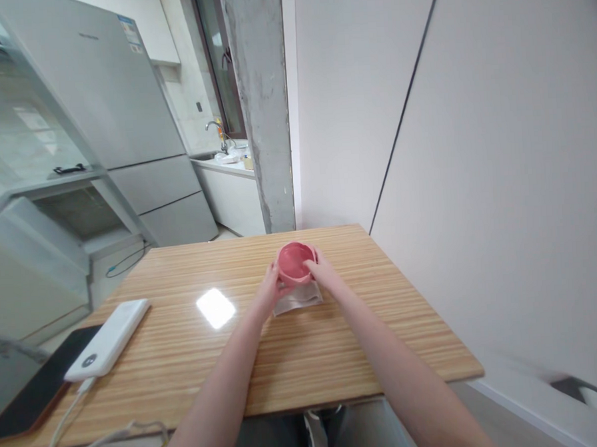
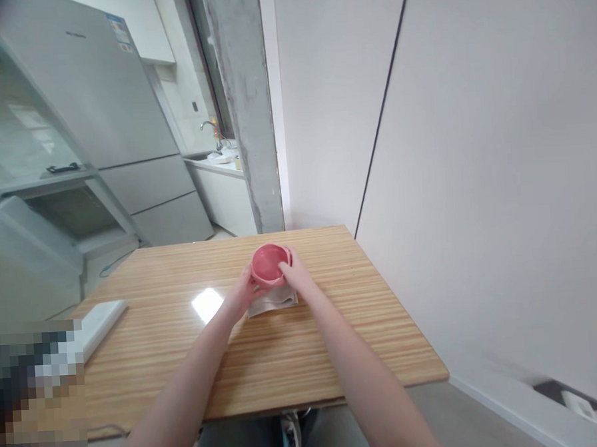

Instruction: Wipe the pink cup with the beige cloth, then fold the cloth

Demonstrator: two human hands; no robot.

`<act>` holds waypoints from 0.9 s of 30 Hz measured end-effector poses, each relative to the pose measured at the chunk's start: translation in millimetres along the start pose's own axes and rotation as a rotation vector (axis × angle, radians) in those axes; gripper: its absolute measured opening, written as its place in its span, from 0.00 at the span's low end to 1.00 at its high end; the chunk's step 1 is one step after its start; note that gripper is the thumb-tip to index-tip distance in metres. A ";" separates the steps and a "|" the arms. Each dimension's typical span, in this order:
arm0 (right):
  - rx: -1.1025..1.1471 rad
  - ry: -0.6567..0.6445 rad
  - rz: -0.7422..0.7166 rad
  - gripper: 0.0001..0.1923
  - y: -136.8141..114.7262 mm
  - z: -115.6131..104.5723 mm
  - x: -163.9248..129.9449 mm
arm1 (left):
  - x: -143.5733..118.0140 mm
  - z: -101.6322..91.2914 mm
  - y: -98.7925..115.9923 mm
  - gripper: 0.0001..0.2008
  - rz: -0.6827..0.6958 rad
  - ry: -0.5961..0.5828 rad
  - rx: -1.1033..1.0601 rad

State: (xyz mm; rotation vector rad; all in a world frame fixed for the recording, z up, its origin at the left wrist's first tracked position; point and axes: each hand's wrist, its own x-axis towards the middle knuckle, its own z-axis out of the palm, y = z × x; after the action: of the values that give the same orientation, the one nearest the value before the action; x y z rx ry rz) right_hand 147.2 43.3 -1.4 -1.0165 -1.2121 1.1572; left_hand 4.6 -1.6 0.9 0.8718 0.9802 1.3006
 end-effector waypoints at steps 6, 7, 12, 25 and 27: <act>-0.228 0.465 0.135 0.18 -5.5 -75.5 28.6 | -2.7 -11.5 -3.2 0.06 0.298 -0.083 0.722; -0.255 0.522 0.123 0.19 -6.1 -91.3 29.6 | -3.4 -12.9 -3.7 0.05 0.320 -0.166 0.826; -0.548 0.815 0.118 0.20 -1.1 -141.9 24.9 | -6.3 -18.1 -5.3 0.11 0.381 -0.398 1.134; -0.678 0.793 0.279 0.19 10.8 -150.1 26.6 | -10.3 -20.7 -1.0 0.17 0.366 -0.502 1.242; -0.715 0.806 0.292 0.19 10.0 -150.3 26.3 | -11.1 -20.6 0.6 0.18 0.356 -0.517 1.253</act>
State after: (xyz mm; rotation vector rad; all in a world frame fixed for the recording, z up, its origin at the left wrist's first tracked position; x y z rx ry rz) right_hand 295.4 74.3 -22.5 -2.0061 -0.8126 0.3807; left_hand -14.9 -13.0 -4.9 2.2788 1.2028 0.5291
